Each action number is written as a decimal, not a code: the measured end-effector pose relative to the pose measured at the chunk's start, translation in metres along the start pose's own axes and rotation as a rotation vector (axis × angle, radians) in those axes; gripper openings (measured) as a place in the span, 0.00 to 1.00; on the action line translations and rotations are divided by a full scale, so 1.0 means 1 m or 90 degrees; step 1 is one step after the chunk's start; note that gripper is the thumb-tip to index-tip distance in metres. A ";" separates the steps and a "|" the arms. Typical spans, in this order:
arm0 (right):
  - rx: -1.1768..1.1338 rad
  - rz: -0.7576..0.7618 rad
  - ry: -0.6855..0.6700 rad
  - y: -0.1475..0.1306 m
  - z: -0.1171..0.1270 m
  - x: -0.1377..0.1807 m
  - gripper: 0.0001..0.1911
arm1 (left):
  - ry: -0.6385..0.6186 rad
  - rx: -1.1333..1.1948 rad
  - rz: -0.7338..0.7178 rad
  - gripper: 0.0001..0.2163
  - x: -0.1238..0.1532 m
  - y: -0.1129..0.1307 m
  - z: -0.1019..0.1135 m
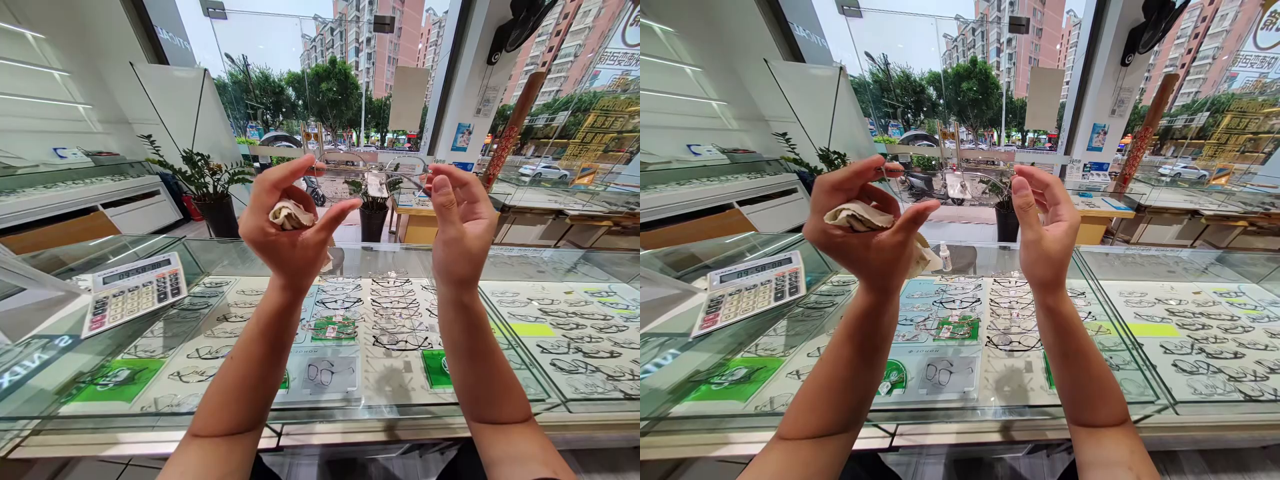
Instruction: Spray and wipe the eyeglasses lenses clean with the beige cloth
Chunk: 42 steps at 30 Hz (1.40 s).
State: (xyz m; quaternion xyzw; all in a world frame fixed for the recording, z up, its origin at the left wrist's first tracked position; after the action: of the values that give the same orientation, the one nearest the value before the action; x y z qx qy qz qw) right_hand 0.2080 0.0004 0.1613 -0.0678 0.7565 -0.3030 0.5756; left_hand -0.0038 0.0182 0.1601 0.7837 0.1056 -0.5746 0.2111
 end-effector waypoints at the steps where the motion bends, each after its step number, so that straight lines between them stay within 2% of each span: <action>1: -0.002 0.000 0.000 0.000 0.000 0.000 0.17 | -0.005 0.013 0.006 0.27 0.000 0.001 0.000; 7: -0.033 -0.054 0.002 0.006 0.001 -0.005 0.15 | -0.051 0.040 0.010 0.26 -0.001 -0.003 -0.001; 12: -0.150 -0.188 -0.033 0.011 0.003 -0.009 0.12 | -0.074 0.002 -0.026 0.25 0.000 -0.001 -0.001; 17: -0.227 -0.305 -0.088 0.020 0.002 -0.010 0.14 | -0.064 -0.015 -0.045 0.25 0.001 0.003 -0.002; 20: -0.242 -0.325 -0.115 0.026 0.002 -0.012 0.16 | -0.058 -0.025 -0.039 0.26 0.002 0.002 -0.003; 23: -0.236 -0.305 -0.144 0.029 0.003 -0.015 0.17 | -0.050 -0.005 -0.019 0.26 0.002 0.004 -0.006; 26: -0.240 -0.262 -0.159 0.025 0.003 -0.015 0.22 | -0.047 0.062 0.062 0.25 0.001 0.007 -0.009; 29: -0.221 -0.226 -0.171 0.017 0.000 -0.012 0.20 | -0.073 0.169 0.210 0.24 0.002 0.002 -0.014; 33: -0.145 -0.121 -0.182 0.005 -0.006 -0.005 0.13 | -0.177 0.315 0.436 0.27 0.008 -0.009 -0.024; 35: -0.114 -0.076 -0.181 0.002 -0.008 -0.003 0.11 | -0.237 0.358 0.513 0.30 0.013 -0.012 -0.029; 38: -0.104 -0.032 -0.168 0.000 -0.007 -0.002 0.06 | -0.299 0.392 0.569 0.33 0.019 -0.013 -0.035; 42: -0.129 0.005 -0.173 0.003 -0.006 -0.001 0.04 | -0.390 0.381 0.576 0.34 0.025 -0.011 -0.038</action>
State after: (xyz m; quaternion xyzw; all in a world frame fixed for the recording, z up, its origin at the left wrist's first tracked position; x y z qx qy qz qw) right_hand 0.2043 0.0059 0.1616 -0.1633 0.6987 -0.2109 0.6638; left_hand 0.0321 0.0427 0.1437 0.5756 -0.4679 -0.6317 0.2251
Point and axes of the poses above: each hand's wrist, its own x-axis away from the middle knuckle, its own z-axis out of the back of the hand, y = z × x, the point moved 2 cm from there along -x, towards the middle knuckle, and after that the axes turned 7 degrees about -z, right-handed, at the moved point
